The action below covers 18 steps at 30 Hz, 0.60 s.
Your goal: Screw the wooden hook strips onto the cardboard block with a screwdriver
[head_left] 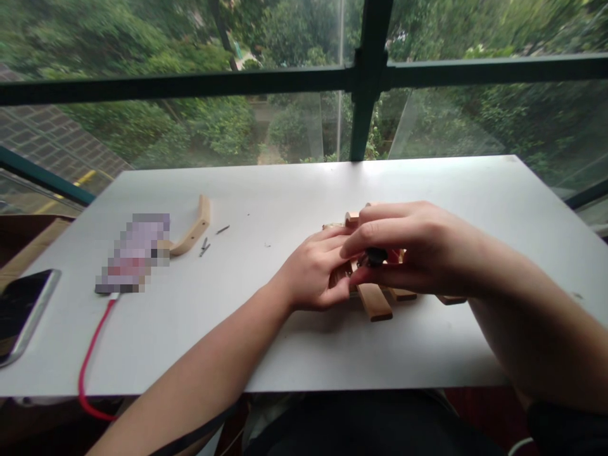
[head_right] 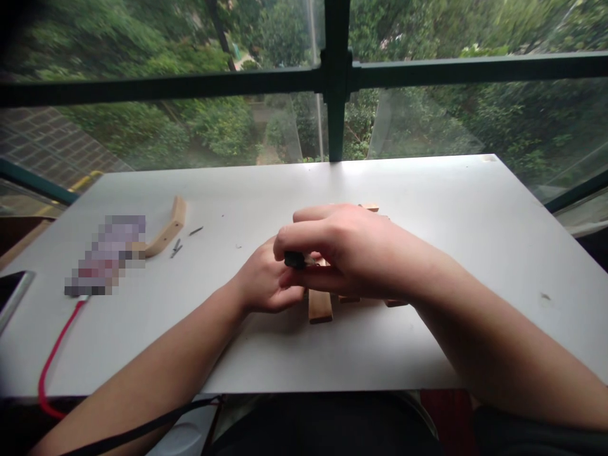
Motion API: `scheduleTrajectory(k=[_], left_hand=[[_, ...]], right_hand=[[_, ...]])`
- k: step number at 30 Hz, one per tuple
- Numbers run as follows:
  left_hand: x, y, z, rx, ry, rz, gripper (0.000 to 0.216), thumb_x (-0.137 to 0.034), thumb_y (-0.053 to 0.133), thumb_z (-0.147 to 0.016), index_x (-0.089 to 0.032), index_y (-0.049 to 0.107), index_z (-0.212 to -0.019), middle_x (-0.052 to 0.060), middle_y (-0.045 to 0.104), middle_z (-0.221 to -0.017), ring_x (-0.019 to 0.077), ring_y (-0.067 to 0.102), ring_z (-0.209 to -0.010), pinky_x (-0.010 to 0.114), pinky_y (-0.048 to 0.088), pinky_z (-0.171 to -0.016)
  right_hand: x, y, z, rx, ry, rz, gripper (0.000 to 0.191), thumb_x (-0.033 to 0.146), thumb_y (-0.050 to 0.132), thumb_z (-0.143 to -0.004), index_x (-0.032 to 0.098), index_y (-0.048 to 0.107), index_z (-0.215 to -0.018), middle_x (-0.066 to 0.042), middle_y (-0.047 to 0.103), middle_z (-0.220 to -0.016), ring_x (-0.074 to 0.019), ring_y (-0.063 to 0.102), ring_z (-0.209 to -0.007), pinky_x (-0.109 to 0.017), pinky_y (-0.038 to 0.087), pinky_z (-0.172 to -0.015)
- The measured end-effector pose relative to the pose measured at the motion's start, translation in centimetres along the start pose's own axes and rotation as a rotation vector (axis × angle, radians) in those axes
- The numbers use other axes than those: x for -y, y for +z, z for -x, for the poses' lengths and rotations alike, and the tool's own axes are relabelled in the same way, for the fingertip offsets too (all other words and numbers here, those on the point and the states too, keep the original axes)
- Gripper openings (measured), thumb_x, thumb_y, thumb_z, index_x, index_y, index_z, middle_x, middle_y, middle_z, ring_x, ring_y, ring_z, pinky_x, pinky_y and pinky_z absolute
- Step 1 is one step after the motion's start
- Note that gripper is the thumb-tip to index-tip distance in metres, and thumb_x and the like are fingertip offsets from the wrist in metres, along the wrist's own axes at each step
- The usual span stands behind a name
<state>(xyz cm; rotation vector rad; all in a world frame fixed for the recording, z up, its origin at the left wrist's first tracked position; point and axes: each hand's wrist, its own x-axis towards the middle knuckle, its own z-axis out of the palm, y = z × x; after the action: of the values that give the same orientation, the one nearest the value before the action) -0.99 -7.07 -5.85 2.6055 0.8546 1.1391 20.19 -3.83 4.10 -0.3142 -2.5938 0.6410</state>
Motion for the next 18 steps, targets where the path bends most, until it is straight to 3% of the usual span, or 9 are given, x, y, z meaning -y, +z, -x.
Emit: scheduleTrajectory(k=[6, 10, 15, 18], left_hand=[[-0.36, -0.10, -0.35, 0.031, -0.011, 0.023, 0.040, -0.022, 0.066, -0.074, -0.023, 0.064, -0.114, 0.007, 0.071, -0.118, 0.0308, 0.061, -0.121, 0.051, 0.047, -0.110], [-0.28, -0.26, -0.16, -0.027, 0.027, -0.014, 0.043, -0.029, 0.074, -0.071, -0.025, 0.064, -0.112, 0.007, 0.067, -0.119, 0.0323, 0.055, -0.126, 0.053, 0.044, -0.111], [0.16, -0.07, 0.48, -0.162, -0.159, -0.039, 0.091, -0.052, 0.086, -0.057, -0.020, 0.049, -0.134, 0.018, 0.042, -0.145, 0.0391, 0.039, -0.139, 0.059, 0.040, -0.114], [0.43, 0.24, 0.53, -0.127, -0.215, 0.044, 0.116, -0.055, 0.088, -0.053, -0.020, 0.031, -0.147, 0.022, 0.029, -0.156, 0.0426, 0.031, -0.145, 0.062, 0.034, -0.117]], right_hand=[[0.17, -0.29, -0.03, -0.031, 0.051, -0.080, 0.015, 0.028, 0.067, -0.090, 0.014, 0.072, -0.085, -0.003, 0.060, -0.081, -0.0110, 0.053, -0.068, -0.027, 0.044, -0.065], [0.19, -0.56, 0.03, -0.024, 0.089, -0.120, 0.008, 0.022, 0.068, -0.087, 0.014, 0.072, -0.088, -0.002, 0.065, -0.074, -0.0104, 0.055, -0.065, -0.026, 0.045, -0.062], [0.34, -0.65, 0.07, 0.004, 0.134, -0.131, 0.006, 0.021, 0.068, -0.087, 0.017, 0.071, -0.090, 0.001, 0.068, -0.075, -0.0089, 0.057, -0.064, -0.023, 0.047, -0.062], [0.46, -0.64, 0.06, 0.011, 0.130, -0.084, 0.007, 0.024, 0.068, -0.087, 0.017, 0.070, -0.089, 0.001, 0.066, -0.071, -0.0095, 0.054, -0.062, -0.025, 0.044, -0.061]])
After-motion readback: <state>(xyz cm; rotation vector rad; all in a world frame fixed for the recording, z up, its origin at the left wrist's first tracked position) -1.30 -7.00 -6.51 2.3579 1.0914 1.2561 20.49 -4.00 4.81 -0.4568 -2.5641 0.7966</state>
